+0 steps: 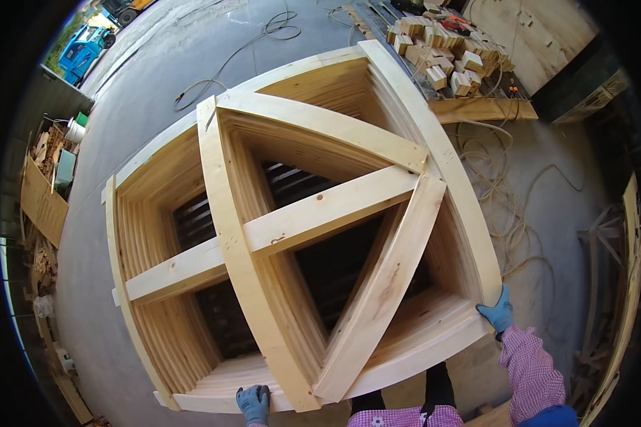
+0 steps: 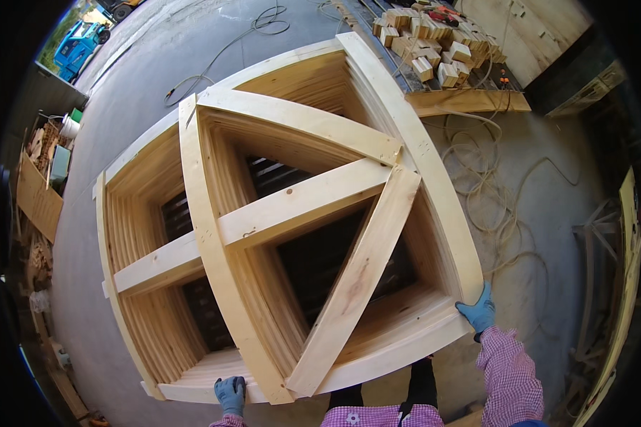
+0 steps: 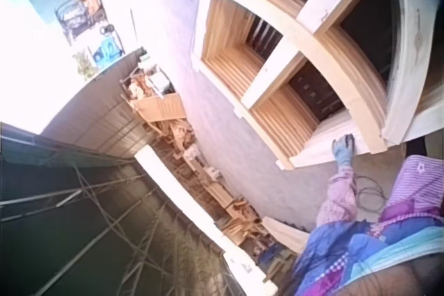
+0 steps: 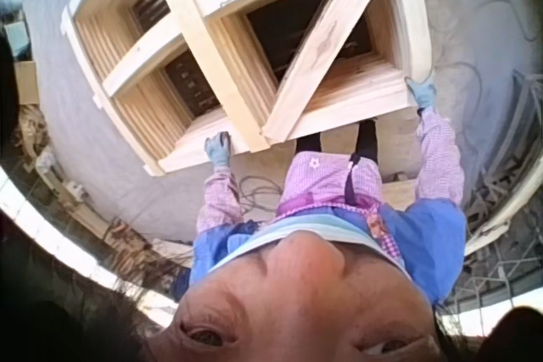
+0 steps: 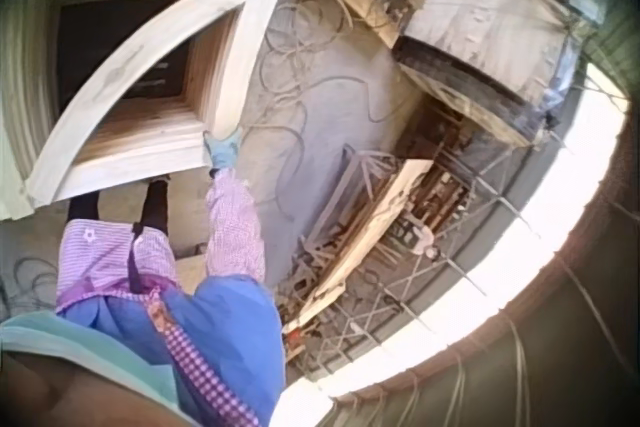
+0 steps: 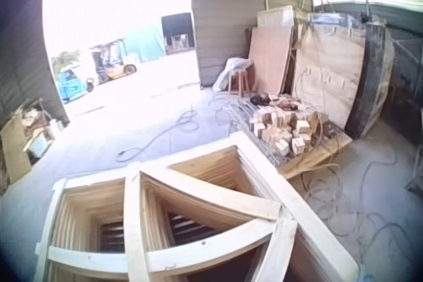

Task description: The person assembles a wooden frame by positioning planks and using a red pneumatic nail gun to fasten them. The person repeatedly lifts and repositions the frame to access different sides while a coworker assists with alignment.

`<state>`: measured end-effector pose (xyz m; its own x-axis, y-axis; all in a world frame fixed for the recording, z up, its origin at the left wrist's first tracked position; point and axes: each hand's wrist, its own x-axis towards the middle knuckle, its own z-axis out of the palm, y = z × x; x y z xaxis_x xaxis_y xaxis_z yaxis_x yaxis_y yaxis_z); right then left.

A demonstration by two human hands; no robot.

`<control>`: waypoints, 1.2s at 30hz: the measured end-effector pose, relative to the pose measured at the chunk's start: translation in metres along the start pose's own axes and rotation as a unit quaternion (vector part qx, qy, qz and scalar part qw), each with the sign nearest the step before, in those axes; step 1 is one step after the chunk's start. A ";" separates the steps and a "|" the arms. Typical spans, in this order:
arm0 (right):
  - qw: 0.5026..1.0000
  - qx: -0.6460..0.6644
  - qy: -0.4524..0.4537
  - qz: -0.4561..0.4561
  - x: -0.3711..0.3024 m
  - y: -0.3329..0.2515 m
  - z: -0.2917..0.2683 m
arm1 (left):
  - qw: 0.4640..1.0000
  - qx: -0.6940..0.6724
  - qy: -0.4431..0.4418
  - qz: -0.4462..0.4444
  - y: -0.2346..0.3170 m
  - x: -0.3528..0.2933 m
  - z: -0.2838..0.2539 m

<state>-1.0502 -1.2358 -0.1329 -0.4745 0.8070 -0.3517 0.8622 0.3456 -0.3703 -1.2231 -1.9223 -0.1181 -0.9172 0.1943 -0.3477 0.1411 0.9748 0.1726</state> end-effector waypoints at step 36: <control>0.909 0.313 -0.258 0.096 0.047 0.019 -0.053 | 0.994 0.011 0.105 -0.035 0.064 0.034 -0.016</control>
<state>-1.0468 -1.1660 -0.1105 -0.4860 0.4349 -0.7580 0.7448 -0.2477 -0.6196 -1.2513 -1.8549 -0.1037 -0.9823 0.1017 -0.1574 0.0808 0.9877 0.1339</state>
